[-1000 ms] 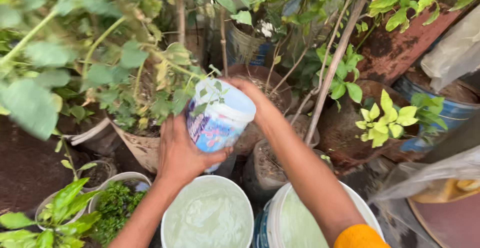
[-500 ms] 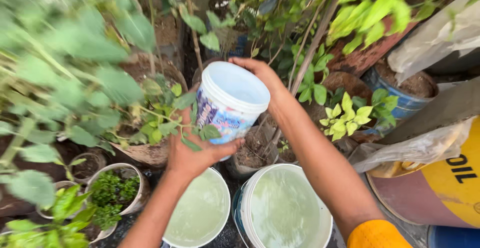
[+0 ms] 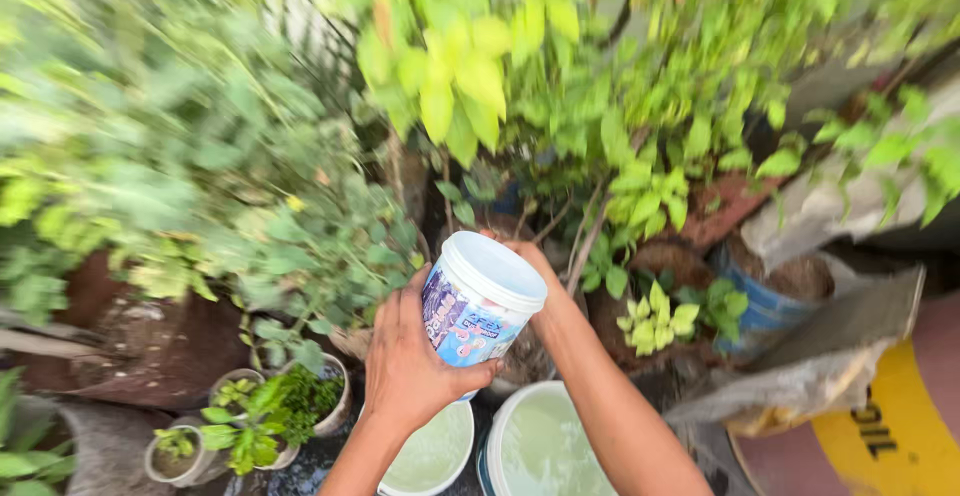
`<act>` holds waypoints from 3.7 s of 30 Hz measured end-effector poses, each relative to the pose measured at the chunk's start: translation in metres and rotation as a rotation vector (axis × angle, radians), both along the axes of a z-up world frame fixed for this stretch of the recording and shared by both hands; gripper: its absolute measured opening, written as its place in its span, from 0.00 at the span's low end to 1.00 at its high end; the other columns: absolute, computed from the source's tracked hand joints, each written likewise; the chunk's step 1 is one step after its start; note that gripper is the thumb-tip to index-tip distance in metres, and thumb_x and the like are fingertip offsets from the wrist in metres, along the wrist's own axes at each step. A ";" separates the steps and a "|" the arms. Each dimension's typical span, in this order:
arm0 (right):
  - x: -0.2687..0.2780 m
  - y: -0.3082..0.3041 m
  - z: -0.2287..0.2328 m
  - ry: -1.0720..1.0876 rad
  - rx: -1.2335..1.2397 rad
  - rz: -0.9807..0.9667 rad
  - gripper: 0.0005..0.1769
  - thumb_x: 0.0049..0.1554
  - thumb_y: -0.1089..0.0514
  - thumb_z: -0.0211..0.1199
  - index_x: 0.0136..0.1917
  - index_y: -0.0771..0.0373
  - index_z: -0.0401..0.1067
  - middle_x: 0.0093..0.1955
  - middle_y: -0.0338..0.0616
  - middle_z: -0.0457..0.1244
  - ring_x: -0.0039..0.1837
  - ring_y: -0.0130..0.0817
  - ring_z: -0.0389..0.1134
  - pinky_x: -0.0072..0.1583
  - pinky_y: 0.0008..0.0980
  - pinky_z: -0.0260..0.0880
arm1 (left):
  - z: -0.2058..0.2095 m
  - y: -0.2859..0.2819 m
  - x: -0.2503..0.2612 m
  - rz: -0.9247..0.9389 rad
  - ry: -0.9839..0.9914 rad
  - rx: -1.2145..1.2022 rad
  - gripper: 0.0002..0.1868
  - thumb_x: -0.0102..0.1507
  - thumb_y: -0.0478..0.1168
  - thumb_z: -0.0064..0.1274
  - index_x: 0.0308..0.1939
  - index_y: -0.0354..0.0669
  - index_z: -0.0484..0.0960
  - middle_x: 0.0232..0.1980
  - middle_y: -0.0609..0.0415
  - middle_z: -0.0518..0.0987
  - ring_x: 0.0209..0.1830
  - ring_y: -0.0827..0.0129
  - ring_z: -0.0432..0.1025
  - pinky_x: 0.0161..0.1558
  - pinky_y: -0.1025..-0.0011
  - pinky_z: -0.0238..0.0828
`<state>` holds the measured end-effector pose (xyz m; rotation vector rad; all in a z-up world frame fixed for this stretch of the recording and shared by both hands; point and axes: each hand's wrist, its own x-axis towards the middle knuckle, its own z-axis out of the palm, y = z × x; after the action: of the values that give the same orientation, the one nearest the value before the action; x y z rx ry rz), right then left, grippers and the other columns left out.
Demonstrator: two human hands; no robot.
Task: The person fills a container with water from a hose, mixes in a substance from a packet, and pours the mixture onto the base of several potted plants.
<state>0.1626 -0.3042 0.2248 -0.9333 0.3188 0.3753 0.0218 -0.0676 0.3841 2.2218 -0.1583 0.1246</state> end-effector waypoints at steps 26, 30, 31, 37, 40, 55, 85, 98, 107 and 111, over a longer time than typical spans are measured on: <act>0.073 0.183 0.167 0.194 0.323 0.008 0.06 0.64 0.62 0.55 0.49 0.66 0.71 0.41 0.43 0.66 0.40 0.31 0.69 0.43 0.28 0.74 | 0.293 0.159 0.050 0.330 -0.219 0.364 0.69 0.31 0.58 0.78 0.72 0.45 0.60 0.58 0.41 0.69 0.63 0.45 0.63 0.56 0.50 0.68; 0.073 0.198 0.241 -0.117 0.108 -0.003 0.05 0.64 0.61 0.58 0.47 0.64 0.72 0.35 0.36 0.65 0.34 0.22 0.64 0.37 0.22 0.69 | 0.309 0.174 0.063 0.312 -0.244 0.444 0.68 0.32 0.58 0.77 0.72 0.45 0.60 0.57 0.40 0.69 0.60 0.47 0.65 0.55 0.52 0.70; 0.079 0.201 0.260 -0.188 0.096 0.022 0.05 0.64 0.61 0.57 0.49 0.65 0.72 0.37 0.38 0.66 0.35 0.22 0.65 0.38 0.21 0.69 | 0.311 0.177 0.065 0.304 -0.250 0.467 0.68 0.33 0.59 0.77 0.73 0.44 0.60 0.57 0.40 0.69 0.60 0.47 0.66 0.54 0.53 0.71; 0.153 0.225 0.310 -0.234 0.088 0.155 0.05 0.63 0.68 0.54 0.52 0.72 0.68 0.43 0.44 0.66 0.39 0.28 0.69 0.43 0.23 0.73 | 0.326 0.192 0.084 0.317 -0.352 0.583 0.69 0.31 0.63 0.78 0.70 0.41 0.63 0.55 0.40 0.70 0.57 0.47 0.67 0.52 0.51 0.72; 0.175 0.229 0.304 -0.177 0.026 0.066 0.08 0.60 0.74 0.49 0.52 0.75 0.66 0.46 0.50 0.65 0.43 0.34 0.69 0.46 0.28 0.75 | 0.333 0.193 0.088 0.327 -0.340 0.592 0.68 0.33 0.62 0.78 0.71 0.41 0.63 0.55 0.41 0.70 0.59 0.48 0.66 0.52 0.52 0.73; 0.210 0.250 0.315 -0.350 -0.052 0.144 0.10 0.62 0.68 0.53 0.55 0.71 0.71 0.47 0.49 0.68 0.42 0.31 0.65 0.46 0.32 0.69 | 0.352 0.213 0.111 0.353 -0.467 0.679 0.70 0.30 0.67 0.78 0.70 0.41 0.64 0.57 0.38 0.71 0.59 0.45 0.66 0.52 0.49 0.71; 0.218 0.268 0.342 -0.311 -0.092 0.066 0.10 0.61 0.70 0.53 0.56 0.70 0.68 0.47 0.50 0.66 0.45 0.38 0.71 0.45 0.29 0.73 | 0.359 0.234 0.134 0.377 -0.549 0.680 0.71 0.31 0.66 0.78 0.72 0.40 0.64 0.58 0.38 0.70 0.59 0.45 0.66 0.55 0.46 0.67; 0.193 0.225 0.344 -0.277 -0.075 -0.003 0.10 0.63 0.69 0.49 0.55 0.76 0.68 0.48 0.54 0.66 0.46 0.38 0.70 0.46 0.29 0.75 | 0.349 0.195 0.130 0.269 -0.540 0.634 0.69 0.31 0.64 0.78 0.71 0.43 0.64 0.58 0.40 0.70 0.62 0.46 0.64 0.55 0.48 0.68; 0.165 0.197 0.357 -0.334 -0.166 0.018 0.13 0.65 0.64 0.47 0.55 0.71 0.72 0.50 0.51 0.68 0.48 0.36 0.72 0.50 0.32 0.78 | 0.343 0.171 0.133 0.202 -0.519 0.605 0.71 0.30 0.62 0.80 0.72 0.42 0.63 0.58 0.40 0.69 0.59 0.47 0.66 0.54 0.48 0.69; 0.153 0.198 0.363 -0.380 -0.200 0.054 0.13 0.66 0.62 0.48 0.56 0.68 0.72 0.51 0.49 0.68 0.50 0.35 0.72 0.51 0.32 0.78 | 0.340 0.172 0.128 0.192 -0.536 0.610 0.70 0.30 0.61 0.79 0.72 0.43 0.64 0.56 0.41 0.70 0.58 0.47 0.66 0.54 0.49 0.69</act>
<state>0.3159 -0.1061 0.5876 -1.1874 -0.0179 0.2105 0.1495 0.1049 0.7243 2.7556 -0.3054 0.8814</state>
